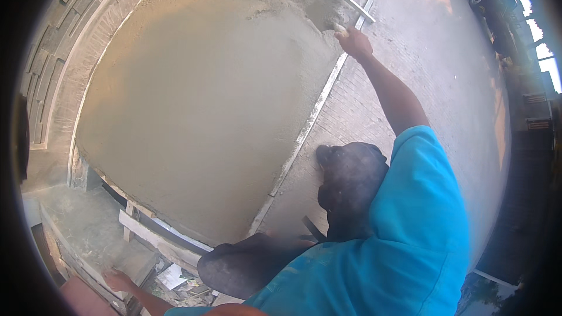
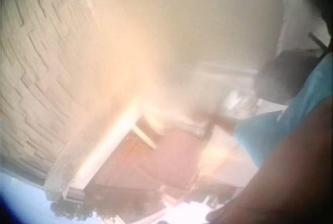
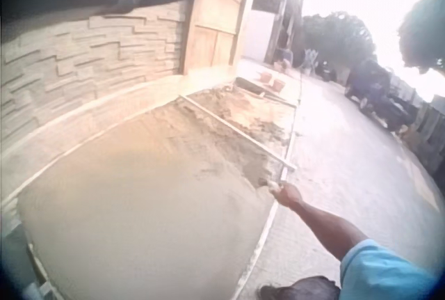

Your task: The person smooths a freshly poured concrete floor using a trowel and a long straightedge. They repeatedly level and finish the surface, moving across the area to create a flat, even finish.

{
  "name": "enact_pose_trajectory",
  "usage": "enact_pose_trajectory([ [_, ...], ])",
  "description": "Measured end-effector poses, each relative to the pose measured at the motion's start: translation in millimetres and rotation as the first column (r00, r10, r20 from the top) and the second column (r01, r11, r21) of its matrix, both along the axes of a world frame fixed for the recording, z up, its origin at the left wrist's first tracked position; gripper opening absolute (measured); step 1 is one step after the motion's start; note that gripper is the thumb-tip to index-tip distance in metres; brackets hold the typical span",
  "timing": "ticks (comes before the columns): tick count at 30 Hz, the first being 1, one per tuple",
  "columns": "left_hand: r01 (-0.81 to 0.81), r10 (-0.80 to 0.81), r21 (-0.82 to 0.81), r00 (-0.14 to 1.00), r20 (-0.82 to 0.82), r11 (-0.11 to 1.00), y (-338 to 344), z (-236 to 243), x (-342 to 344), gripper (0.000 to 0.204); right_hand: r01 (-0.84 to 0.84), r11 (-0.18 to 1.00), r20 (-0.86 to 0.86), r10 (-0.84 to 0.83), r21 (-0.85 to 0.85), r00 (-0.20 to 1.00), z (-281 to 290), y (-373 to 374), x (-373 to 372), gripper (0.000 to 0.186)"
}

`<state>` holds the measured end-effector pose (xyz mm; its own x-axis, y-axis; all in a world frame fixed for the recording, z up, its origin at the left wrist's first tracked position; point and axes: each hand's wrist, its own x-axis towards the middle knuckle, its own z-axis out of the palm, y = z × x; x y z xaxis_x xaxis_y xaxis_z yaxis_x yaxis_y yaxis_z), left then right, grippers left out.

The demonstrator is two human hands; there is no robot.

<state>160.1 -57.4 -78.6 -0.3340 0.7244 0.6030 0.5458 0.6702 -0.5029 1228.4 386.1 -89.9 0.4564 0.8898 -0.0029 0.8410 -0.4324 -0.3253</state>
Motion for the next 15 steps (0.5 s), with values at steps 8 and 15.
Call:
enact_pose_trajectory([
  [8, 0.020, 0.215, -0.347, 0.751, 0.625, 0.938, -1, -2, 205, 0.051, 0.027, 0.999, -0.060, -0.029, -0.038, 0.998, -114, 86, 56, 0.064],
  [15, -0.342, 0.622, -0.604, 0.704, 0.343, 0.720, -57, 60, 277, 0.054, -0.033, 0.999, -0.021, 0.033, 0.000, 0.999, -140, 149, 76, 0.064],
])
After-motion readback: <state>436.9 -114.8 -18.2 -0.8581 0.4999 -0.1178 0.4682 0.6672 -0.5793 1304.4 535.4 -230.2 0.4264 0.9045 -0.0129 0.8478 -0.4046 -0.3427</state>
